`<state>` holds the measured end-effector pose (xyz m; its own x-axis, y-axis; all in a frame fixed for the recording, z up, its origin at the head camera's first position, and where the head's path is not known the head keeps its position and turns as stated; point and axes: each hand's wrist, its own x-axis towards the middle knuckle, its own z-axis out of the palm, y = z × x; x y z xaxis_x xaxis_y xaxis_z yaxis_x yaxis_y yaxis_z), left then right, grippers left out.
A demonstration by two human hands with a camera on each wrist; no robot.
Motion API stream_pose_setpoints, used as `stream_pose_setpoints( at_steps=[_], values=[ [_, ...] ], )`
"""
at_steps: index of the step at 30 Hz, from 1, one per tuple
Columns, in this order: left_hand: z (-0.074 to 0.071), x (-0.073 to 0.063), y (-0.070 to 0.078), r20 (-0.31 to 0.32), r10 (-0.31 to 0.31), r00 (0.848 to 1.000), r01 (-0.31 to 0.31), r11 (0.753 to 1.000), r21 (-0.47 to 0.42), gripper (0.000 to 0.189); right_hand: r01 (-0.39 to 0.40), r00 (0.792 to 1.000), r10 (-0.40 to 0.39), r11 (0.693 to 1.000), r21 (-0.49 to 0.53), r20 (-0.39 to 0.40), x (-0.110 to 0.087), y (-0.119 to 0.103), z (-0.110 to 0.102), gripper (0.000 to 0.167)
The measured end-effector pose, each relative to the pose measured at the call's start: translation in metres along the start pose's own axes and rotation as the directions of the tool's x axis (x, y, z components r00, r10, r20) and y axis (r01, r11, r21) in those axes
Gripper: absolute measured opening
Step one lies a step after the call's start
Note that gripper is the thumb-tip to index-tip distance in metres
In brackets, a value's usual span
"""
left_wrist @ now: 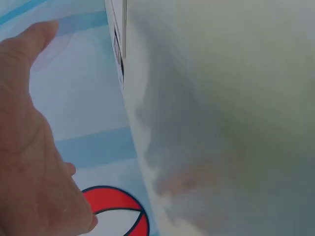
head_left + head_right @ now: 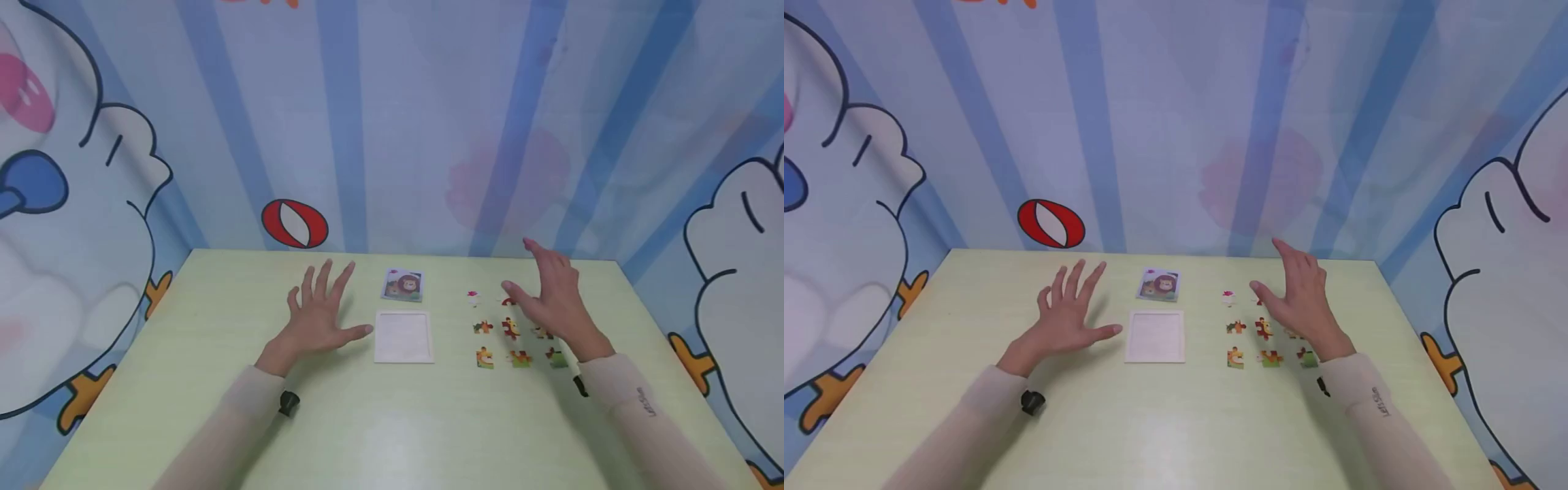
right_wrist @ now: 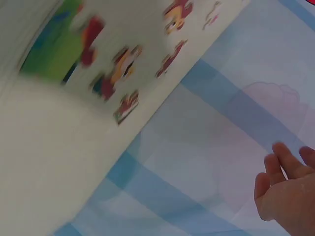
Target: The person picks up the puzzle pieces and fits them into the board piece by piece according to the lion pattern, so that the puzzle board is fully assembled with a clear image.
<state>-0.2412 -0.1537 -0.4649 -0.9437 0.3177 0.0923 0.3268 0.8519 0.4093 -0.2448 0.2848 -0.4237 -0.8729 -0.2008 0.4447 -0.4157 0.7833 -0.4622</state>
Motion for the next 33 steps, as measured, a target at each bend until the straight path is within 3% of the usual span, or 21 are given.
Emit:
stream_pose_setpoints(
  at_steps=[3,7,10,16,23,29,33],
  values=[
    [0.009,0.000,0.005,0.073,0.021,0.997,-0.016,0.998,-0.060,0.124,-0.085,0.995,0.083,0.995,0.055,0.053,0.003,-0.002,0.002,0.068],
    [0.019,-0.003,0.009,0.185,0.036,0.982,-0.007,0.988,-0.154,0.128,-0.181,0.975,0.167,0.979,0.093,0.146,0.007,-0.003,0.006,0.056],
    [0.023,-0.004,0.010,0.225,0.044,0.973,0.002,0.980,-0.199,0.127,-0.229,0.961,0.205,0.967,0.115,0.188,0.010,-0.002,0.010,0.052],
    [0.029,-0.002,0.011,0.240,0.070,0.968,-0.010,0.970,-0.242,0.125,-0.292,0.938,0.254,0.945,0.145,0.236,0.012,0.007,0.020,0.047],
    [0.035,-0.002,0.011,0.247,0.067,0.967,-0.020,0.982,-0.187,0.118,-0.304,0.919,0.257,0.945,0.122,0.299,0.018,0.019,0.039,0.045],
    [0.038,-0.004,0.011,0.247,0.071,0.966,-0.031,0.986,-0.165,0.106,-0.372,0.876,0.303,0.920,0.124,0.376,0.019,0.023,0.053,0.046],
    [0.041,-0.002,0.010,0.244,0.081,0.967,-0.038,0.984,-0.175,0.104,-0.363,0.865,0.300,0.928,0.087,0.403,0.024,0.024,0.060,0.045]
  ],
)
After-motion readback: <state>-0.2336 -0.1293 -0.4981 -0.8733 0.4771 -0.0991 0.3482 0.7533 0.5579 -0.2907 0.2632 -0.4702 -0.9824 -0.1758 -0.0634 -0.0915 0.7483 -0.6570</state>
